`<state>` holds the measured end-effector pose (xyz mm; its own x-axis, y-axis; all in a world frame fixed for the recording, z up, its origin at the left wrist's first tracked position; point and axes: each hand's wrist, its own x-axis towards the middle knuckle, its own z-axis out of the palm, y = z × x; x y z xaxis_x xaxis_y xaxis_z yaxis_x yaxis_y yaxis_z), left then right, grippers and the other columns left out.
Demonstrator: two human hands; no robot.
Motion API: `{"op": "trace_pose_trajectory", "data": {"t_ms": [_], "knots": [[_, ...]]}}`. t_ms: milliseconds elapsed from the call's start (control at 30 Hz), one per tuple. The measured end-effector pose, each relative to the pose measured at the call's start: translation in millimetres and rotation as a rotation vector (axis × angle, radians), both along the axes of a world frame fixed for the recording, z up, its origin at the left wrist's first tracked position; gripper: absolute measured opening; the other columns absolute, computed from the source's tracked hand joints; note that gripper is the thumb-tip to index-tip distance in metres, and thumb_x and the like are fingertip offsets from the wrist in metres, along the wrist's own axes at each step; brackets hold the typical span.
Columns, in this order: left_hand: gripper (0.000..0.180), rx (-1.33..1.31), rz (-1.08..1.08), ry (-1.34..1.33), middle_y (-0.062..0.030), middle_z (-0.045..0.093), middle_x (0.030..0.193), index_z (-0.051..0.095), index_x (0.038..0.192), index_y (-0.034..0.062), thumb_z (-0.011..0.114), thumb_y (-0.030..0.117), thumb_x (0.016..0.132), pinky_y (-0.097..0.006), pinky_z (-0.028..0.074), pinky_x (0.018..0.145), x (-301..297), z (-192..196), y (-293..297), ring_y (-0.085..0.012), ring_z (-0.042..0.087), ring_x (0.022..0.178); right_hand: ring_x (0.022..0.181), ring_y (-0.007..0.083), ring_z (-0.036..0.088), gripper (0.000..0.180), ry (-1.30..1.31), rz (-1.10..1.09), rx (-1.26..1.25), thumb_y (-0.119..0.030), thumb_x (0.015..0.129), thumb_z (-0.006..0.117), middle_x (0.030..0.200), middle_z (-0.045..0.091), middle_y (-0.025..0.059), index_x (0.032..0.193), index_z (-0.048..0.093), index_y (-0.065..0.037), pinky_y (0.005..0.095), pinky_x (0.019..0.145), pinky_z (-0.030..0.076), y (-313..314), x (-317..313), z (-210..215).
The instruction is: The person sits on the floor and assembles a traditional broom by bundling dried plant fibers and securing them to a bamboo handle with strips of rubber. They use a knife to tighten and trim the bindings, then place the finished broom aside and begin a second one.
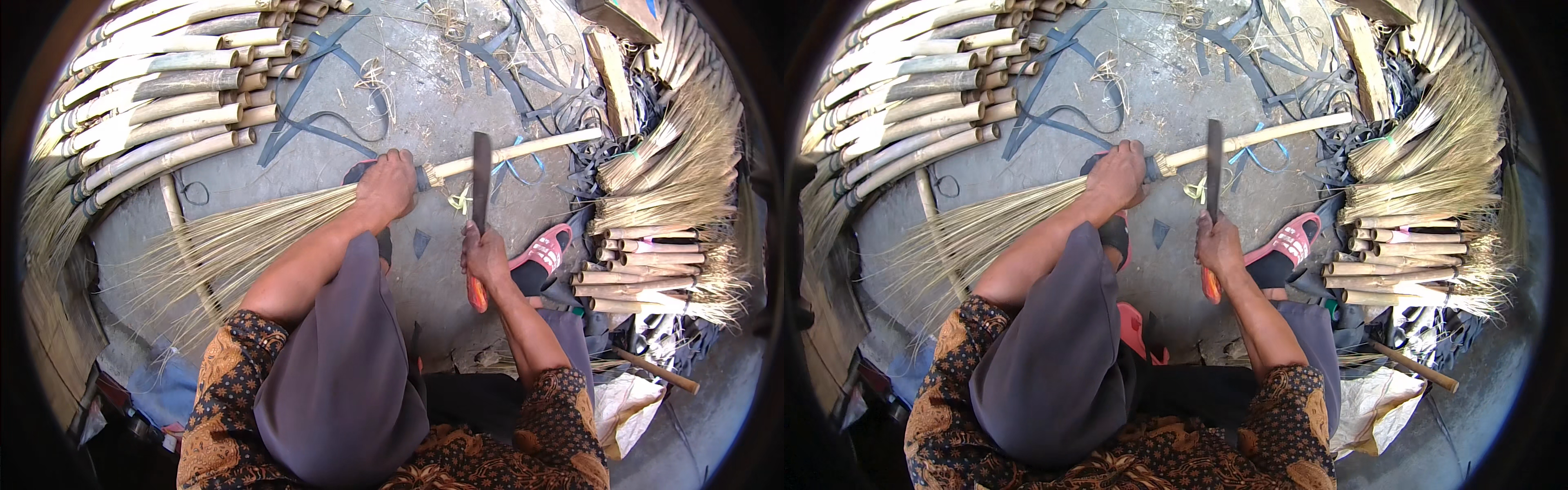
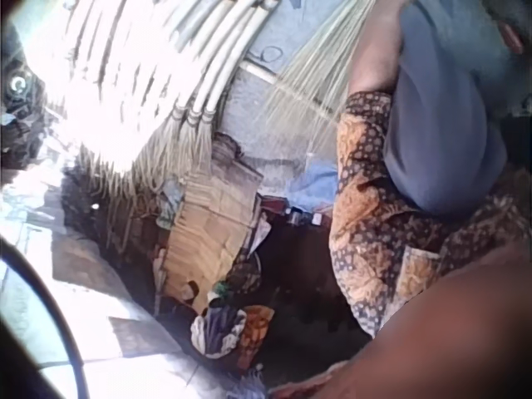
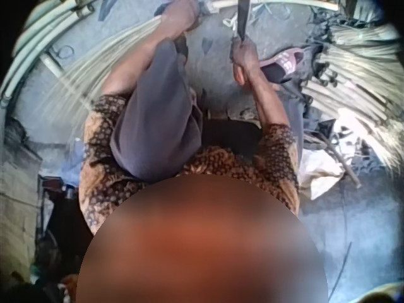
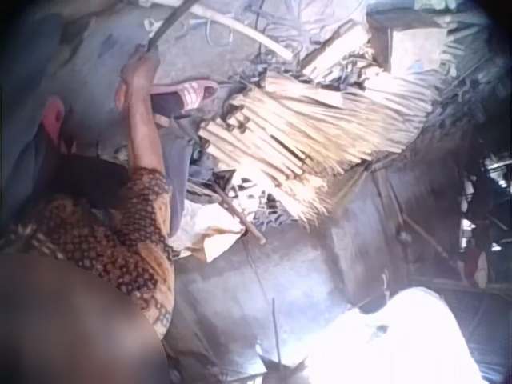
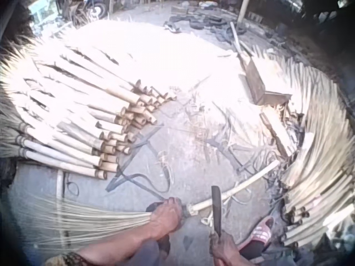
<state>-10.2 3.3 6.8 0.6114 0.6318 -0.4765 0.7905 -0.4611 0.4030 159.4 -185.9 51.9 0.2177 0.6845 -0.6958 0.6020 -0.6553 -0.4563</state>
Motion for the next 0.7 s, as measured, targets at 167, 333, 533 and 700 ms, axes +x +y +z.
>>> {"op": "trace_pose_trajectory", "data": {"t_ms": [167, 333, 533, 700], "knots": [[0.051, -0.192, -0.095, 0.046, -0.0279, 0.075, 0.104, 0.062, 0.114, -0.0054, 0.080, 0.033, 0.087, -0.048, 0.060, 0.088, -2.3, 10.3, 13.9, -0.0421, 0.075, 0.102, 0.075, 0.0495, 0.069, 0.037, -0.073, 0.078, 0.132, -0.031, 0.111, 0.053, 0.079, 0.068, 0.0285, 0.111, 0.062, 0.005, 0.0551, 0.073, 0.052, 0.0, 7.5, -4.8], [0.038, -0.135, -0.107, 0.106, -0.0252, 0.076, 0.107, 0.065, 0.117, -0.0046, 0.073, 0.017, 0.087, -0.045, 0.061, 0.087, 8.0, 9.7, 0.5, -0.0392, 0.076, 0.101, 0.092, 0.0562, 0.067, 0.032, 0.054, -0.245, 0.034, -0.026, 0.109, 0.053, 0.086, 0.067, 0.0361, 0.104, 0.063, 0.004, 0.0600, 0.078, 0.052, -2.4, 5.3, -6.4], [0.033, -0.138, 0.022, 0.087, -0.0267, 0.076, 0.106, 0.065, 0.114, -0.0059, 0.070, 0.010, 0.086, -0.044, 0.061, 0.089, 3.7, -0.8, -2.5, -0.0383, 0.077, 0.101, 0.094, 0.0570, 0.067, 0.033, -0.132, -0.147, 0.108, -0.028, 0.108, 0.055, 0.089, 0.069, 0.0359, 0.106, 0.062, 0.005, 0.0598, 0.081, 0.052, -2.4, -10.9, 0.5], [0.050, -0.018, -0.035, 0.030, -0.0268, 0.073, 0.112, 0.060, 0.120, -0.0037, 0.081, 0.022, 0.082, -0.047, 0.058, 0.094, 1.1, 6.3, 0.4, -0.0404, 0.073, 0.108, 0.090, 0.0566, 0.066, 0.035, -0.006, -0.011, 0.012, -0.031, 0.110, 0.053, 0.086, 0.067, 0.0338, 0.104, 0.062, 0.002, 0.0571, 0.075, 0.052, -1.5, -12.3, 3.1]]}}
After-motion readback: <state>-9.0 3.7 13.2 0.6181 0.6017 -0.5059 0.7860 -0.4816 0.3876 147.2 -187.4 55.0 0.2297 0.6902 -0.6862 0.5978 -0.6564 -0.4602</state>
